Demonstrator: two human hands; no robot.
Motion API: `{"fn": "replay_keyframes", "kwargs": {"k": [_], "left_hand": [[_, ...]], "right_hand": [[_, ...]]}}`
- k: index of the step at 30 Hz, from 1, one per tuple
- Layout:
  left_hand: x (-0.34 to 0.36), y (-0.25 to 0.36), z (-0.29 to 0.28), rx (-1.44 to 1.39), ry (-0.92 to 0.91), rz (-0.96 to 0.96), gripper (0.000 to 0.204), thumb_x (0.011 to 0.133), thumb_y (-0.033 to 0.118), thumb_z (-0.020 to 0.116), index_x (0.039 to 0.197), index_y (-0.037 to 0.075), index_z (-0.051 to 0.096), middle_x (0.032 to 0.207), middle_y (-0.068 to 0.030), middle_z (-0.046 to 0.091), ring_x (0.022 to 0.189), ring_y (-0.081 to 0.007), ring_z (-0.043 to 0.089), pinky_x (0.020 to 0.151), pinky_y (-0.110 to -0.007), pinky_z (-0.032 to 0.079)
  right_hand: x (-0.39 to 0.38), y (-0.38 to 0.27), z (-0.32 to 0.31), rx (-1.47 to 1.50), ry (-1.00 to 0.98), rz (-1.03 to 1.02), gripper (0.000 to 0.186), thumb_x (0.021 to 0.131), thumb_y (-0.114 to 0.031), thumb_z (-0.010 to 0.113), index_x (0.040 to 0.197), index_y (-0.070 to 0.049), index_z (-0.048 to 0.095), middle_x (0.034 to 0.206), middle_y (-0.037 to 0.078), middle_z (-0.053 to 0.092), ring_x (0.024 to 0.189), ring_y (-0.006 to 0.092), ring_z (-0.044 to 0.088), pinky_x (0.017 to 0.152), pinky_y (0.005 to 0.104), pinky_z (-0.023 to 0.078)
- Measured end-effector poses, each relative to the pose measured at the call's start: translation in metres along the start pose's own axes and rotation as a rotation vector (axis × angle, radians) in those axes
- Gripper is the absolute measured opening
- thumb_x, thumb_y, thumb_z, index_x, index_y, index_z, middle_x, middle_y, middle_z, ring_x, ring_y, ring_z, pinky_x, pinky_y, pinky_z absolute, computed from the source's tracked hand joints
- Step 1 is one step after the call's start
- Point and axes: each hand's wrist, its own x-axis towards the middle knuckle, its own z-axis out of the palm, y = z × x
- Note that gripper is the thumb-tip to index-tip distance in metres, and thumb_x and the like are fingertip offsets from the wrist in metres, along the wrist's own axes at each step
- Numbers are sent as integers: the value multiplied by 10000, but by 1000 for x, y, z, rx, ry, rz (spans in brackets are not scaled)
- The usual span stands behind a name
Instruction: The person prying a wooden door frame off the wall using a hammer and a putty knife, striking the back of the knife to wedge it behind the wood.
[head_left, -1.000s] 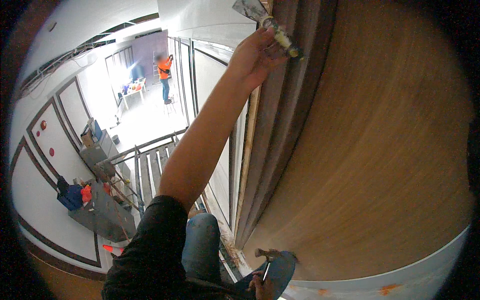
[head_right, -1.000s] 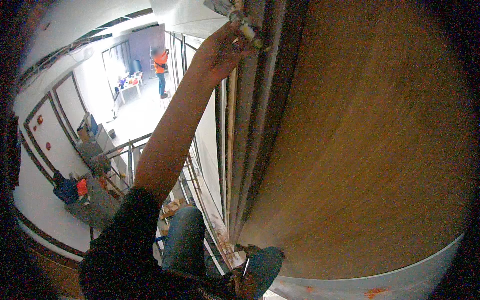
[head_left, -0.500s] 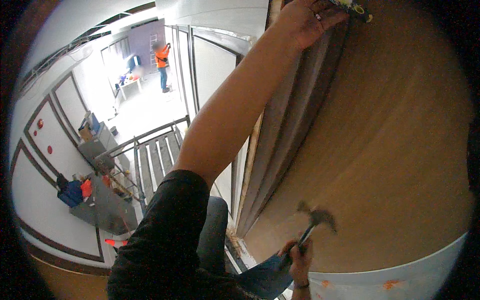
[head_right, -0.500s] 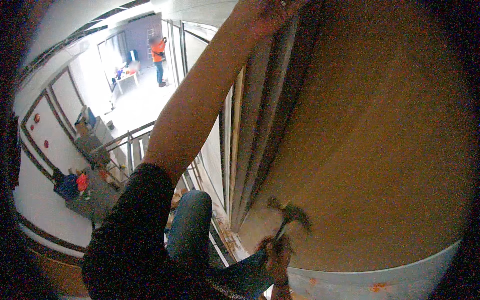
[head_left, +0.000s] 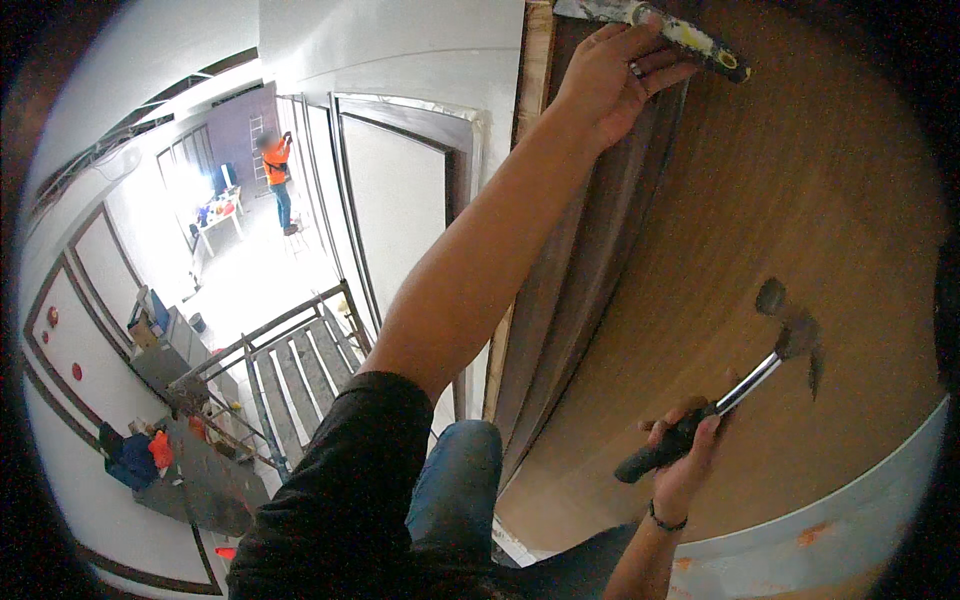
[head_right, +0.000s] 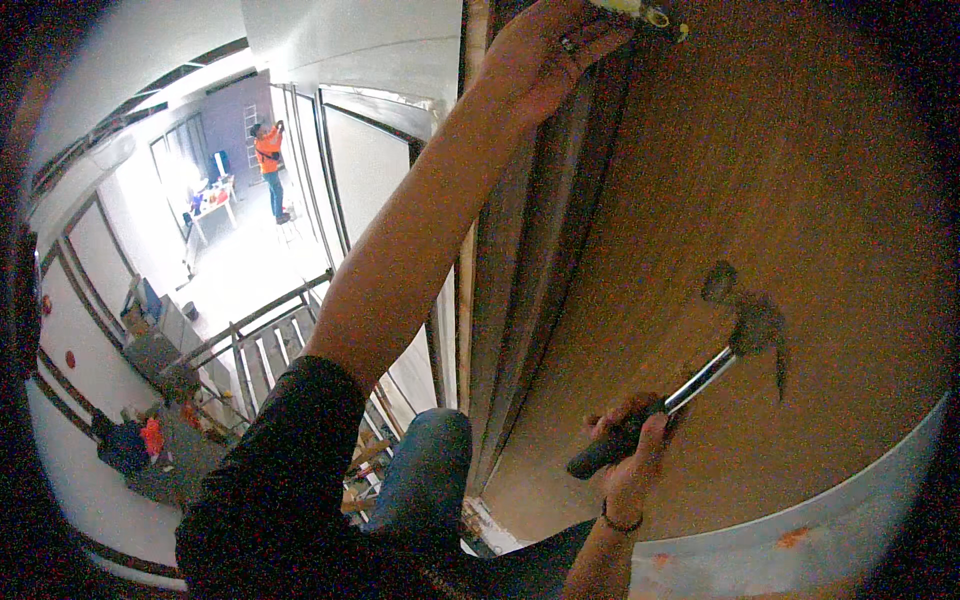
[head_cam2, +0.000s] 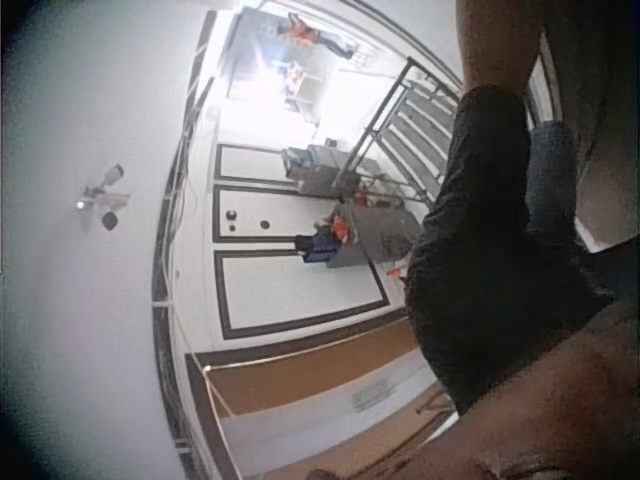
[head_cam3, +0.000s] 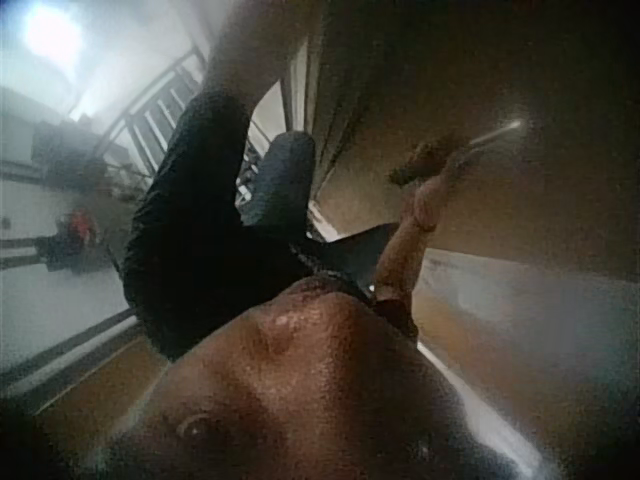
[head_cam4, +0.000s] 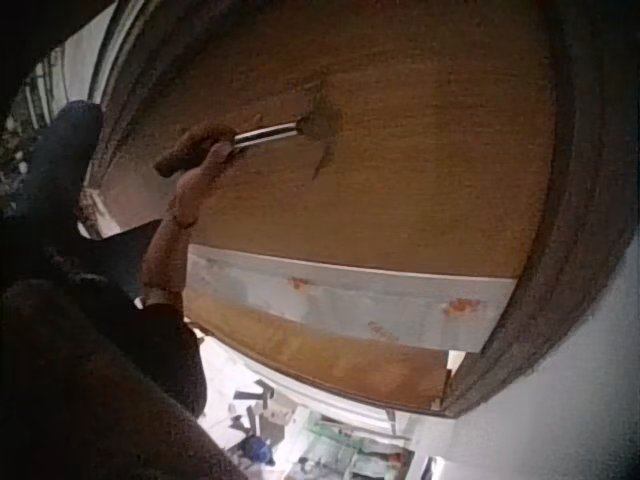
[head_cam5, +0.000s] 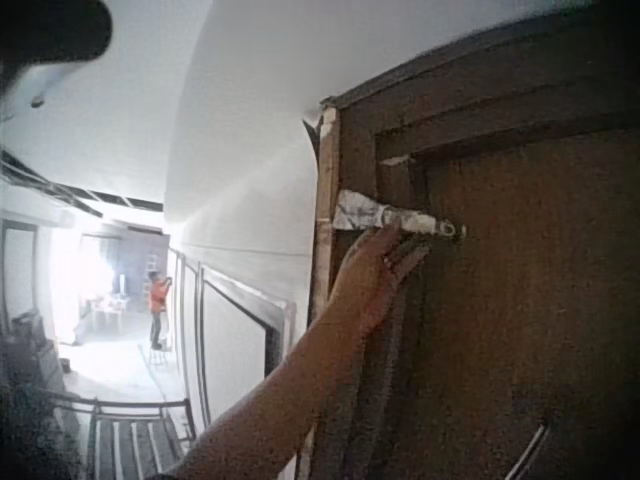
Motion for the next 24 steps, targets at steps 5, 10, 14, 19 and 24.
{"fn": "replay_keyframes", "kwargs": {"k": [5,10,14,19,24], "left_hand": [[8,-2,-1,-26,51,-36,175,930,149,518,990,-13,545,961,-124,592,889,-244,610,790,-409,569],[10,-8,0,-50,93,-33,154,931,137,513,977,-7,544,961,-111,589,892,-240,607,791,-403,571],[9,-11,1,-89,88,-33,129,925,118,517,970,0,545,943,-100,586,887,-234,609,787,-399,577],[10,-12,3,-98,94,1,118,922,116,523,963,8,548,929,-96,587,868,-225,614,749,-374,587],[7,-13,1,-108,110,0,123,920,118,527,974,9,542,926,-94,587,864,-225,617,726,-363,593]], "right_hand": [[12,-17,17,-86,-28,-71,603,926,-457,473,1422,-192,254,731,11,465,505,100,406,495,262,371],[36,-16,20,38,41,-29,574,928,-448,477,1405,-196,285,763,1,458,506,88,400,486,246,357],[57,-25,29,76,15,-42,526,937,-420,478,1382,-194,312,795,-5,457,514,80,401,480,239,353],[70,-29,38,65,35,-123,498,948,-394,470,1381,-201,315,793,-11,457,522,72,401,474,230,348],[76,-30,39,98,-8,-106,496,949,-392,473,1387,-212,325,790,-14,464,526,70,401,468,221,344]]}}
